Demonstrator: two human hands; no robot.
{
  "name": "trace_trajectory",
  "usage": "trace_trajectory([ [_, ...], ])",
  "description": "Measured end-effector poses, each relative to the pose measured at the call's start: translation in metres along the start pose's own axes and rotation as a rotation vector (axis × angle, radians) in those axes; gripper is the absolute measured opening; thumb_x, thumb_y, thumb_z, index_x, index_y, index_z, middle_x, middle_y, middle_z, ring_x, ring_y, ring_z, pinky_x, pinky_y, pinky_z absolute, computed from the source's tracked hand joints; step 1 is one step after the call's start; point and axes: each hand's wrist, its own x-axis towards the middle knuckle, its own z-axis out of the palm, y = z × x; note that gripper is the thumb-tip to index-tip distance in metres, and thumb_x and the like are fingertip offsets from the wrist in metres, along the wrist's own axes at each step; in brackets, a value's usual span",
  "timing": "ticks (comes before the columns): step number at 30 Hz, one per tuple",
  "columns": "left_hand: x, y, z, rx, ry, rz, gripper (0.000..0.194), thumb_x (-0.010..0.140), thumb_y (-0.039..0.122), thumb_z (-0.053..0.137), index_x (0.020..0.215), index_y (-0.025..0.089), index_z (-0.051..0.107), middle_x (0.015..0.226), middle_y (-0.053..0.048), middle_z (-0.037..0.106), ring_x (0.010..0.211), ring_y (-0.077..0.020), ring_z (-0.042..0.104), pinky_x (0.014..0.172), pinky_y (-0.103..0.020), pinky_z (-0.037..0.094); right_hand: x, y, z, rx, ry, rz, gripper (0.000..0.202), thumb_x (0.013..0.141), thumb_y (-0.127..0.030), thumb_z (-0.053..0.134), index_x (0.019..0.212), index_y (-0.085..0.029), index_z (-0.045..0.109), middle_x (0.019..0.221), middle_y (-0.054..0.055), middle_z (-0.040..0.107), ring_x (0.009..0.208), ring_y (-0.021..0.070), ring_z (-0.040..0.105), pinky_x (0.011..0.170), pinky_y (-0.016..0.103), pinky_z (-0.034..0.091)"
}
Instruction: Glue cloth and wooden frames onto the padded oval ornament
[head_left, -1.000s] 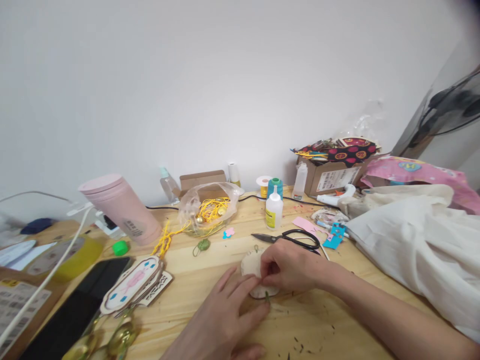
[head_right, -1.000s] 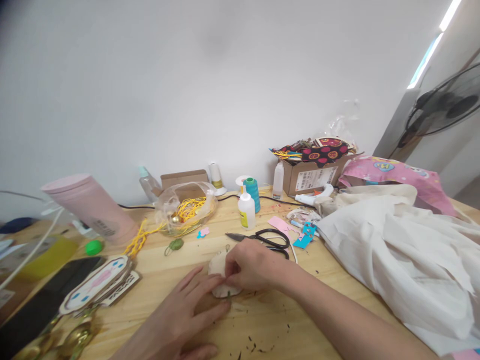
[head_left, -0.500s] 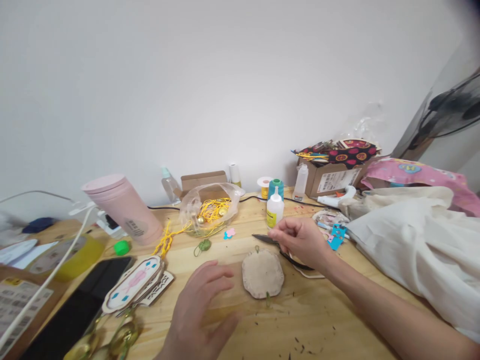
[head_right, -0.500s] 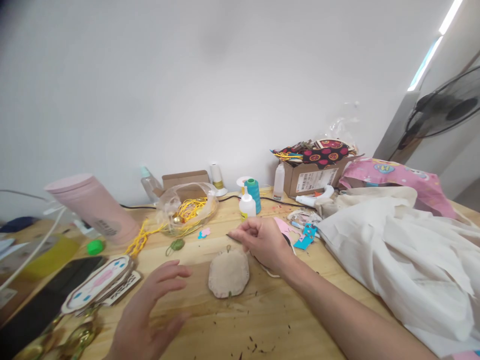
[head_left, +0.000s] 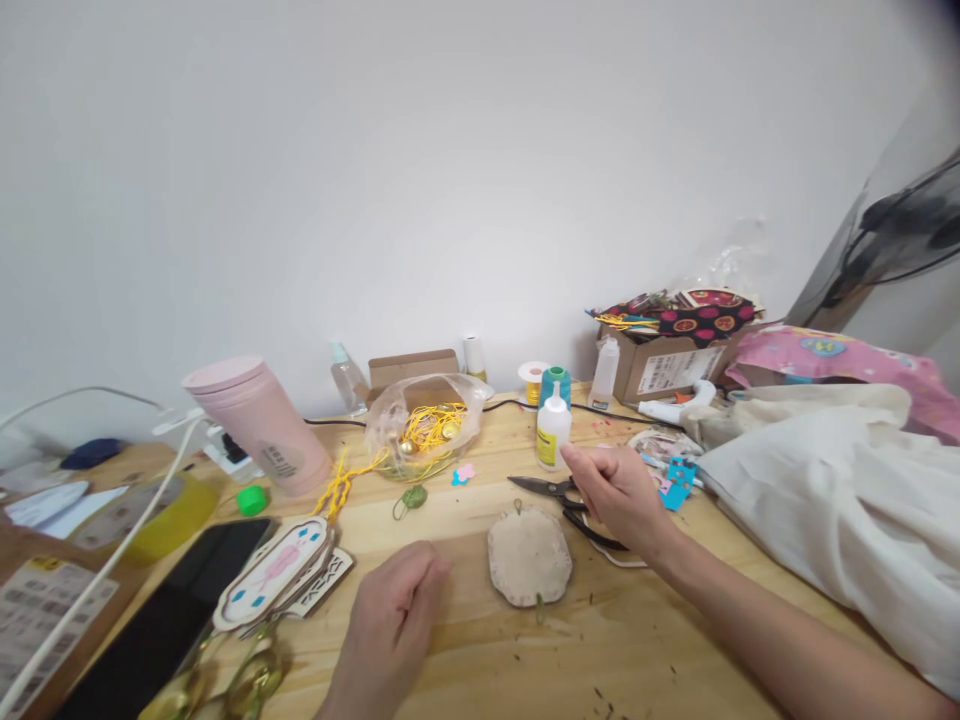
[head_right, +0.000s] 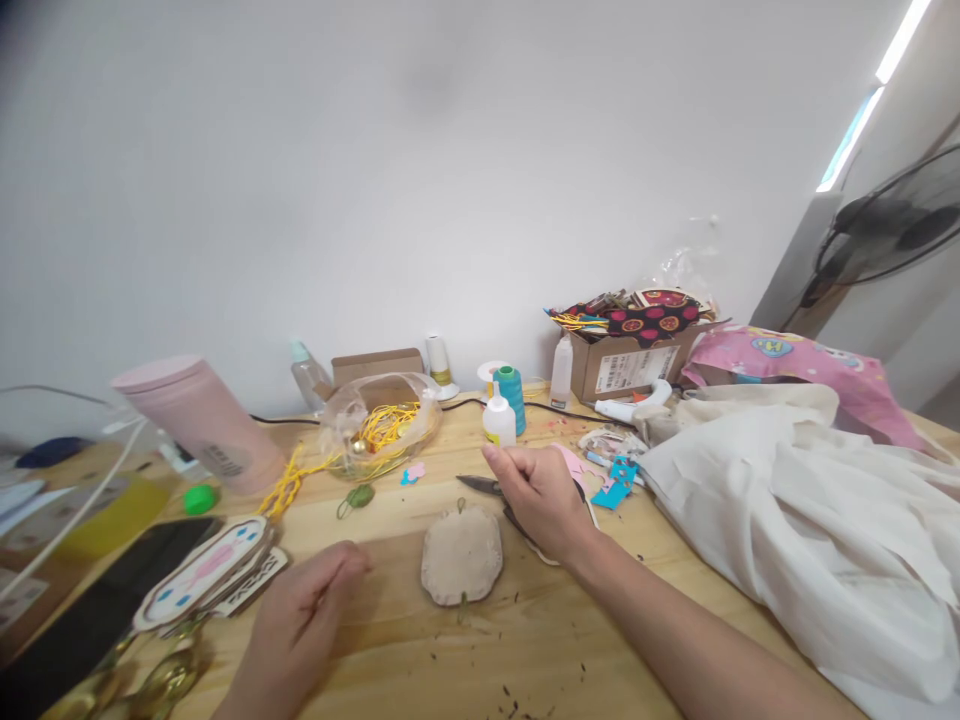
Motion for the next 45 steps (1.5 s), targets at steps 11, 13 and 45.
trace_trajectory([
  [11, 0.031, 0.036, 0.009, -1.047, -0.149, -0.747, 0.026, 0.052, 0.030, 0.076, 0.068, 0.012, 0.068, 0.071, -0.008, 0.072, 0.063, -0.0133, 0.064, 0.064, -0.021, 0.050, -0.004, -0.004, 0.008, -0.008, -0.014, -0.051, 0.047, 0.084, -0.033, 0.038, 0.039, -0.019, 0.034, 0.033, -0.006, 0.033, 0.033, 0.0068, 0.032, 0.038, 0.021, 0.024],
  [13, 0.037, 0.042, 0.010, -1.039, -0.112, -0.730, 0.024, 0.051, 0.027, 0.077, 0.066, 0.011, 0.068, 0.068, -0.008, 0.072, 0.059, -0.0123, 0.064, 0.060, -0.019, 0.051, -0.005, -0.005, 0.009, -0.001, -0.006, -0.061, 0.047, 0.084, -0.032, 0.038, 0.040, -0.019, 0.035, 0.033, -0.006, 0.035, 0.034, 0.0070, 0.033, 0.038, 0.021, 0.024],
  [45, 0.065, 0.014, 0.028, -1.004, 0.118, -0.582, 0.018, 0.055, 0.025, 0.074, 0.064, 0.013, 0.066, 0.062, -0.001, 0.069, 0.056, -0.0083, 0.061, 0.060, -0.016, 0.050, 0.013, 0.017, -0.046, -0.179, -0.065, 0.077, 0.031, 0.070, -0.031, 0.056, 0.045, -0.018, 0.044, 0.041, -0.007, 0.040, 0.038, 0.0085, 0.038, 0.039, 0.019, 0.025],
])
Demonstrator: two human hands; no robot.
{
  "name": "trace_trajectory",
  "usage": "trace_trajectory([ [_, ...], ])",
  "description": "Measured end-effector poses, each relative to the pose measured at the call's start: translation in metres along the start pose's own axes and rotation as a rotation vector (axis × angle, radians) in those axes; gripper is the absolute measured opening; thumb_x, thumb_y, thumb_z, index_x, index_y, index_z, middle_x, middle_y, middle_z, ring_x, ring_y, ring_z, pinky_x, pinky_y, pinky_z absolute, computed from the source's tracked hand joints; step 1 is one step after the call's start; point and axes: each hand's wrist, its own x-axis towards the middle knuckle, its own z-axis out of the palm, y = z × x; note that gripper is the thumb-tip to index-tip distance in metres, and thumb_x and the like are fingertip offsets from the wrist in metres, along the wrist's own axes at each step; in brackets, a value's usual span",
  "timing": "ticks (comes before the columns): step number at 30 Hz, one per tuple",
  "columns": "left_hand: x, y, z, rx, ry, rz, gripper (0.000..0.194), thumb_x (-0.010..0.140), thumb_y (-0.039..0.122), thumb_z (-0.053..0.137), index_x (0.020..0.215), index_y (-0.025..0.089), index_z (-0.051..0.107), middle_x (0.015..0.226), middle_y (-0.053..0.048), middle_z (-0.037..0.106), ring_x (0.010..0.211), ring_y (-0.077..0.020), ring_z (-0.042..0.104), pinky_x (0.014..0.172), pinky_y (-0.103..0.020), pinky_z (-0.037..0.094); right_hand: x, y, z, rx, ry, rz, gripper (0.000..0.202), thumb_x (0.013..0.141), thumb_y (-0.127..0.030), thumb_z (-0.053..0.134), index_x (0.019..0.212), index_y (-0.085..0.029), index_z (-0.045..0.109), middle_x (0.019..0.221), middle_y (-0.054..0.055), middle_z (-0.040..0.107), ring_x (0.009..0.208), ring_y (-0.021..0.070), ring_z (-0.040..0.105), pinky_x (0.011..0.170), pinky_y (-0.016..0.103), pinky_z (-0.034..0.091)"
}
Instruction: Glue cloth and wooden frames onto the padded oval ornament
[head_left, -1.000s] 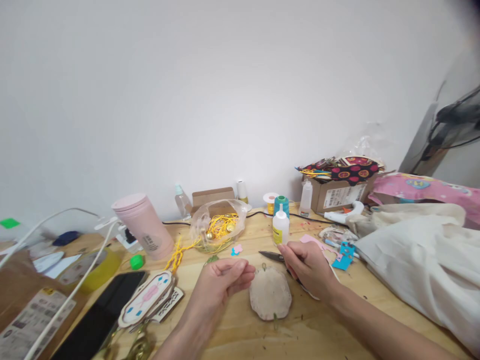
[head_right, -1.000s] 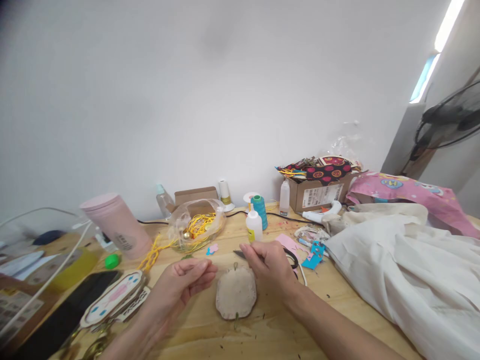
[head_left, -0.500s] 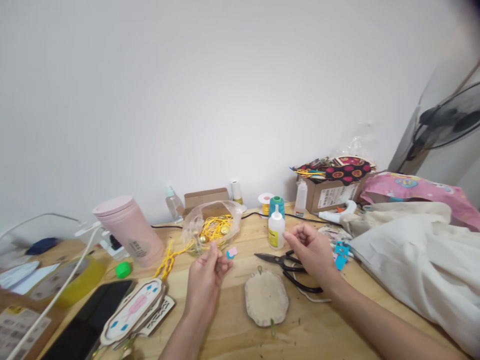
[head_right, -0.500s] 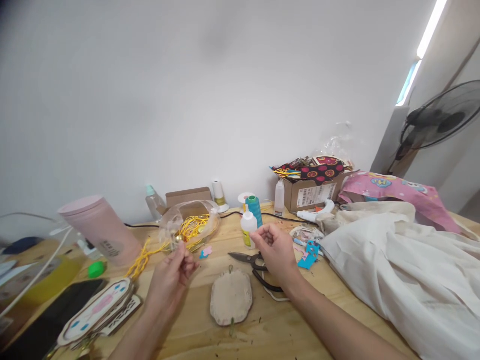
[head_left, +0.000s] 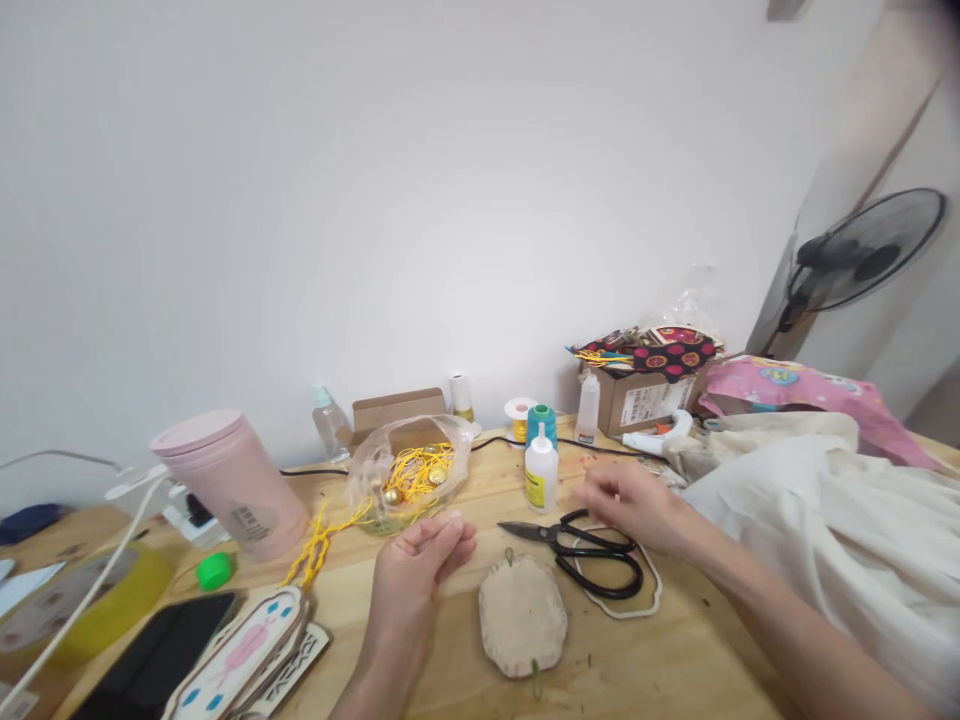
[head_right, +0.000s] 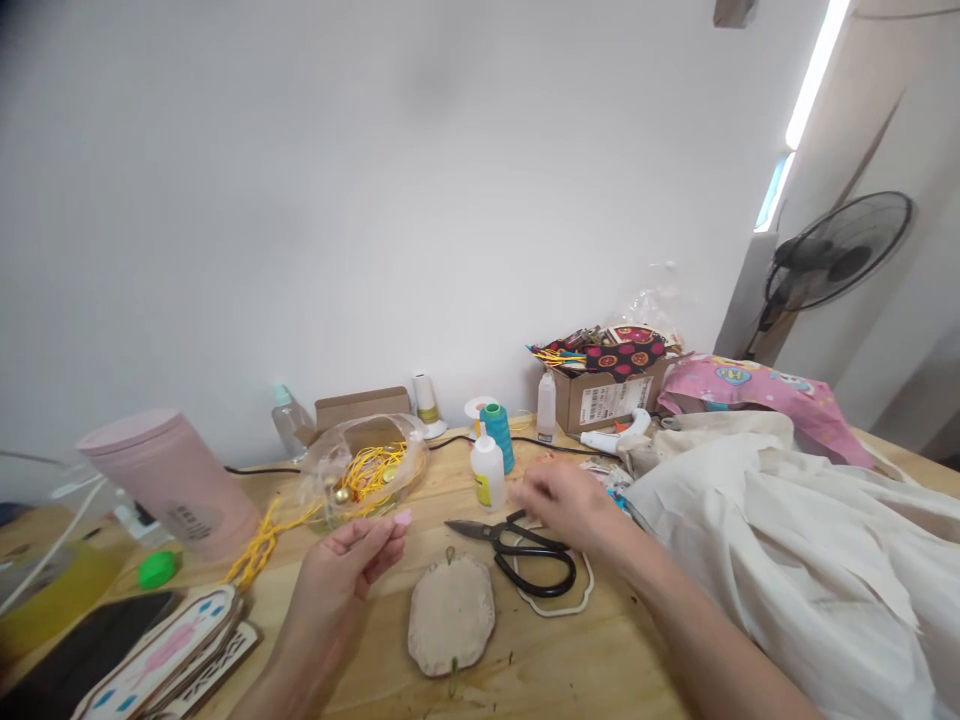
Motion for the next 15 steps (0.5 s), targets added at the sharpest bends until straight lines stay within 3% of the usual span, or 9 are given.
trace_trajectory([
  [2, -0.002, 0.000, 0.000, 0.022, -0.021, 0.017, 0.018, 0.056, 0.028, 0.073, 0.056, 0.014, 0.063, 0.052, 0.002, 0.064, 0.047, -0.0058, 0.055, 0.052, -0.014, 0.046, -0.011, 0.002, -0.004, -0.141, -0.157, -0.038, 0.013, 0.057, -0.019, 0.066, 0.054, -0.019, 0.054, 0.050, -0.006, 0.050, 0.045, 0.0092, 0.044, 0.042, 0.018, 0.026],
  [5, -0.007, -0.002, 0.003, 0.121, -0.094, 0.087, 0.032, 0.066, 0.035, 0.064, 0.044, 0.015, 0.054, 0.036, 0.004, 0.052, 0.038, -0.0055, 0.046, 0.043, -0.015, 0.038, -0.022, 0.004, -0.004, -0.444, -0.283, -0.080, 0.016, 0.059, -0.010, 0.060, 0.069, -0.021, 0.056, 0.064, -0.004, 0.056, 0.057, 0.0106, 0.049, 0.049, 0.018, 0.029],
  [7, -0.012, -0.004, 0.007, 0.265, -0.151, 0.173, 0.037, 0.074, 0.039, 0.054, 0.045, 0.015, 0.053, 0.033, 0.005, 0.046, 0.036, -0.0059, 0.041, 0.041, -0.016, 0.034, -0.023, 0.004, -0.004, -0.522, -0.295, -0.090, 0.017, 0.061, -0.005, 0.054, 0.070, -0.020, 0.053, 0.066, -0.003, 0.056, 0.059, 0.0110, 0.050, 0.050, 0.019, 0.029],
  [9, -0.016, -0.007, 0.010, 0.390, -0.193, 0.237, 0.030, 0.076, 0.039, 0.051, 0.059, 0.016, 0.059, 0.036, 0.006, 0.045, 0.037, -0.0060, 0.039, 0.040, -0.017, 0.031, -0.022, 0.003, -0.008, -0.533, -0.291, -0.099, 0.020, 0.061, -0.002, 0.049, 0.069, -0.020, 0.051, 0.065, -0.003, 0.056, 0.060, 0.0115, 0.050, 0.051, 0.019, 0.029],
  [12, -0.018, -0.009, 0.012, 0.413, -0.174, 0.264, 0.022, 0.075, 0.037, 0.054, 0.083, 0.017, 0.060, 0.043, 0.008, 0.046, 0.041, -0.0069, 0.041, 0.042, -0.017, 0.032, -0.025, 0.003, -0.022, -0.571, -0.265, -0.092, 0.022, 0.063, 0.000, 0.043, 0.072, -0.019, 0.049, 0.065, 0.000, 0.056, 0.059, 0.0131, 0.050, 0.051, 0.022, 0.028],
  [15, -0.015, -0.007, 0.012, 0.395, -0.129, 0.300, 0.023, 0.072, 0.036, 0.057, 0.084, 0.017, 0.060, 0.046, 0.007, 0.049, 0.045, -0.0085, 0.044, 0.047, -0.019, 0.036, -0.040, 0.010, -0.038, -0.593, -0.266, -0.097, 0.018, 0.069, -0.003, 0.041, 0.075, -0.019, 0.048, 0.064, 0.001, 0.056, 0.055, 0.0146, 0.049, 0.050, 0.024, 0.029],
])
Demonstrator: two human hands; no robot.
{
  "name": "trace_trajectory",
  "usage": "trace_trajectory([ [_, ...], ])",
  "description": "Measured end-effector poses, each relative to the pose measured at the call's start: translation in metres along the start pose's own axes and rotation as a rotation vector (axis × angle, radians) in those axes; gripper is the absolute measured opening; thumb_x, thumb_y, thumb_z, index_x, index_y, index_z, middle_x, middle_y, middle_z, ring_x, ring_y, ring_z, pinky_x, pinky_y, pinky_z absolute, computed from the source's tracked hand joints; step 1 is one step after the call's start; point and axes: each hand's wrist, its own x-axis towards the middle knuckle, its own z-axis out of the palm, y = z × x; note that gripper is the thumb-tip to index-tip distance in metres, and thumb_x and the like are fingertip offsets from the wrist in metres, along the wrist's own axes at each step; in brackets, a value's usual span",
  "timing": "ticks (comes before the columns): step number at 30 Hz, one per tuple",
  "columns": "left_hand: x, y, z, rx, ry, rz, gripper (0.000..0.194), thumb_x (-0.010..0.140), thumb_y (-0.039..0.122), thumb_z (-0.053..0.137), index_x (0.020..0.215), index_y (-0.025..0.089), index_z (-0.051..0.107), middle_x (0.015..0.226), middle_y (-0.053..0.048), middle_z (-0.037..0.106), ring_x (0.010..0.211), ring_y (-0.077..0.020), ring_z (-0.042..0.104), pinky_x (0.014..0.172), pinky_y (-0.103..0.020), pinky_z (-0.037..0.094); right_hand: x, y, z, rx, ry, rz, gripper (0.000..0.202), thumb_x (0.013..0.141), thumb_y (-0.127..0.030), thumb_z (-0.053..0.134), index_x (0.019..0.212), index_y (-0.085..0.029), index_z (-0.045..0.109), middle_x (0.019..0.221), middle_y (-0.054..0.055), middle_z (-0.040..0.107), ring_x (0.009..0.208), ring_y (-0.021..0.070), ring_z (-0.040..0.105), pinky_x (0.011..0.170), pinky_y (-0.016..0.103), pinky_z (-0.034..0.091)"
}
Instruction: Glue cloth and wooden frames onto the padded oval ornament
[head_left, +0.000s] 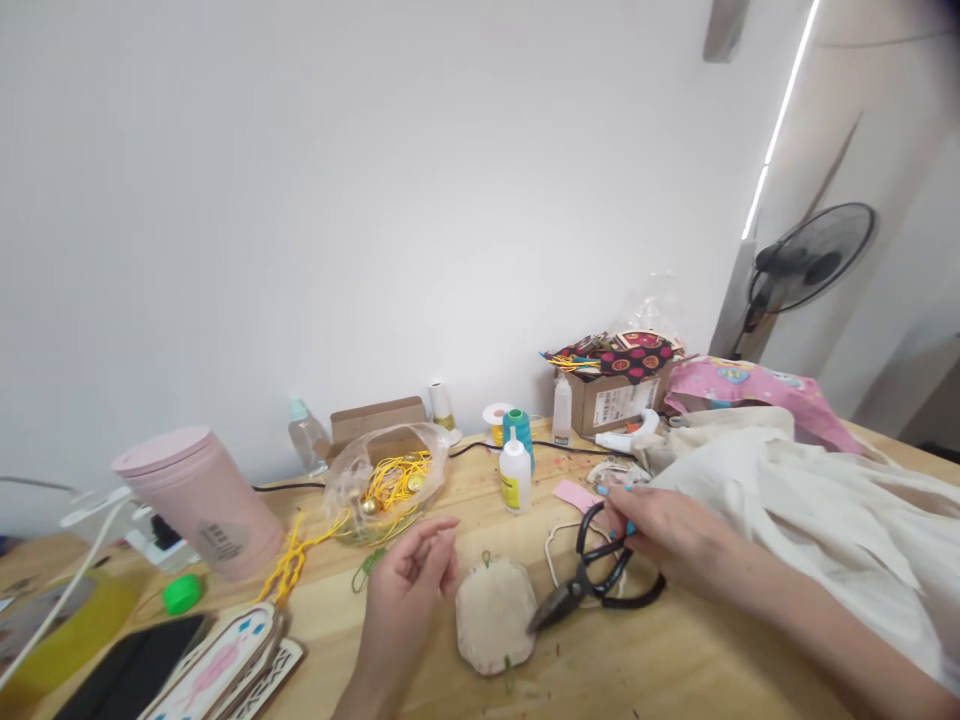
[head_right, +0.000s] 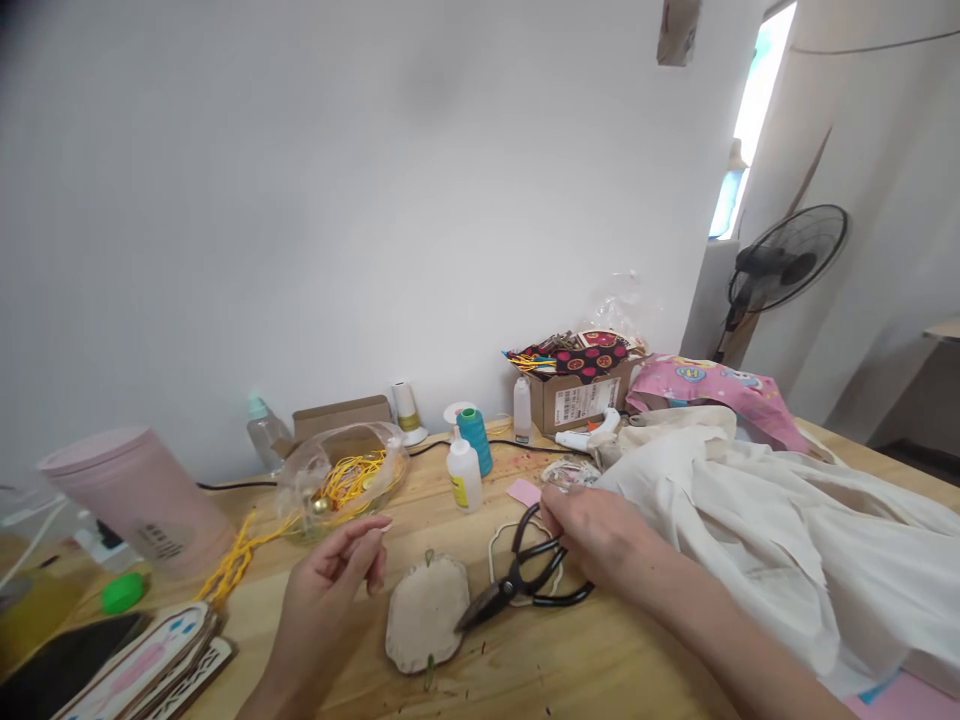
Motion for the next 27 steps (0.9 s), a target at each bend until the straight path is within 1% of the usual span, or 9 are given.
trace_trajectory([
  [5, 0.005, 0.003, 0.004, 0.066, -0.034, 0.024, 0.022, 0.070, 0.035, 0.058, 0.081, 0.017, 0.062, 0.053, 0.003, 0.053, 0.051, -0.0119, 0.049, 0.052, -0.022, 0.041, -0.046, 0.016, 0.004, 0.173, 0.048, 0.027, 0.020, 0.082, -0.014, 0.029, 0.065, -0.022, 0.036, 0.060, 0.001, 0.052, 0.051, 0.0146, 0.043, 0.049, 0.025, 0.033],
  [8, 0.006, 0.008, 0.017, 0.242, -0.149, 0.035, 0.021, 0.071, 0.036, 0.056, 0.081, 0.019, 0.064, 0.067, -0.001, 0.061, 0.060, -0.0147, 0.054, 0.055, -0.023, 0.043, -0.070, 0.019, 0.007, 0.307, 0.119, 0.186, 0.015, 0.078, -0.018, 0.033, 0.064, -0.024, 0.032, 0.059, 0.000, 0.051, 0.051, 0.0151, 0.044, 0.048, 0.025, 0.036],
  [11, 0.006, 0.016, 0.038, 0.559, -0.312, 0.118, 0.021, 0.075, 0.032, 0.048, 0.085, 0.020, 0.064, 0.084, -0.005, 0.065, 0.076, -0.0181, 0.057, 0.065, -0.026, 0.044, -0.082, 0.024, 0.009, 0.392, 0.257, 0.366, 0.012, 0.074, -0.022, 0.036, 0.064, -0.024, 0.030, 0.060, 0.000, 0.053, 0.052, 0.0161, 0.048, 0.048, 0.026, 0.039],
  [15, 0.007, 0.022, 0.073, 0.864, -0.371, 0.185, 0.028, 0.072, 0.024, 0.049, 0.098, 0.017, 0.059, 0.094, -0.009, 0.064, 0.089, -0.0228, 0.054, 0.080, -0.033, 0.038, -0.078, 0.036, 0.016, 0.243, 0.355, 0.557, 0.006, 0.068, -0.022, 0.037, 0.068, -0.025, 0.031, 0.052, -0.001, 0.052, 0.046, 0.0177, 0.048, 0.045, 0.027, 0.038],
  [18, 0.009, 0.023, 0.094, 1.013, -0.383, 0.168, 0.028, 0.070, 0.011, 0.046, 0.095, 0.012, 0.059, 0.092, -0.015, 0.063, 0.090, -0.0267, 0.054, 0.077, -0.036, 0.037, -0.069, 0.045, 0.020, 0.122, 0.359, 0.659, 0.008, 0.066, -0.018, 0.036, 0.066, -0.024, 0.032, 0.051, 0.000, 0.053, 0.046, 0.0195, 0.052, 0.046, 0.028, 0.036],
  [20, 0.011, 0.025, 0.102, 1.109, -0.376, 0.134, 0.027, 0.070, 0.004, 0.042, 0.090, 0.010, 0.059, 0.086, -0.018, 0.064, 0.084, -0.0269, 0.057, 0.072, -0.036, 0.038, -0.065, 0.045, 0.021, 0.076, 0.388, 0.643, 0.006, 0.068, -0.018, 0.035, 0.066, -0.024, 0.034, 0.055, 0.003, 0.056, 0.050, 0.0206, 0.055, 0.048, 0.029, 0.037],
  [23, 0.013, 0.028, 0.107, 1.210, -0.372, 0.087, 0.026, 0.070, 0.002, 0.041, 0.087, 0.011, 0.058, 0.080, -0.017, 0.065, 0.076, -0.0257, 0.059, 0.065, -0.033, 0.039, -0.058, 0.034, 0.018, 0.023, 0.474, 0.551, 0.009, 0.074, -0.024, 0.036, 0.072, -0.022, 0.045, 0.075, 0.008, 0.061, 0.060, 0.0218, 0.059, 0.051, 0.031, 0.038],
  [25, 0.012, 0.031, 0.109, 1.249, -0.373, 0.076, 0.026, 0.070, 0.001, 0.042, 0.087, 0.011, 0.058, 0.082, -0.017, 0.066, 0.076, -0.0245, 0.060, 0.063, -0.031, 0.038, -0.051, 0.019, 0.017, 0.035, 0.423, 0.502, 0.018, 0.077, -0.030, 0.037, 0.078, -0.021, 0.053, 0.085, 0.008, 0.063, 0.066, 0.0218, 0.061, 0.052, 0.030, 0.039],
  [27, 0.011, 0.032, 0.110, 1.276, -0.366, 0.077, 0.028, 0.070, 0.000, 0.040, 0.087, 0.011, 0.058, 0.083, -0.016, 0.066, 0.076, -0.0234, 0.060, 0.062, -0.029, 0.038, -0.042, 0.002, 0.018, 0.066, 0.225, 0.456, 0.023, 0.080, -0.032, 0.038, 0.074, -0.023, 0.058, 0.076, 0.005, 0.067, 0.067, 0.0213, 0.062, 0.051, 0.028, 0.038],
])
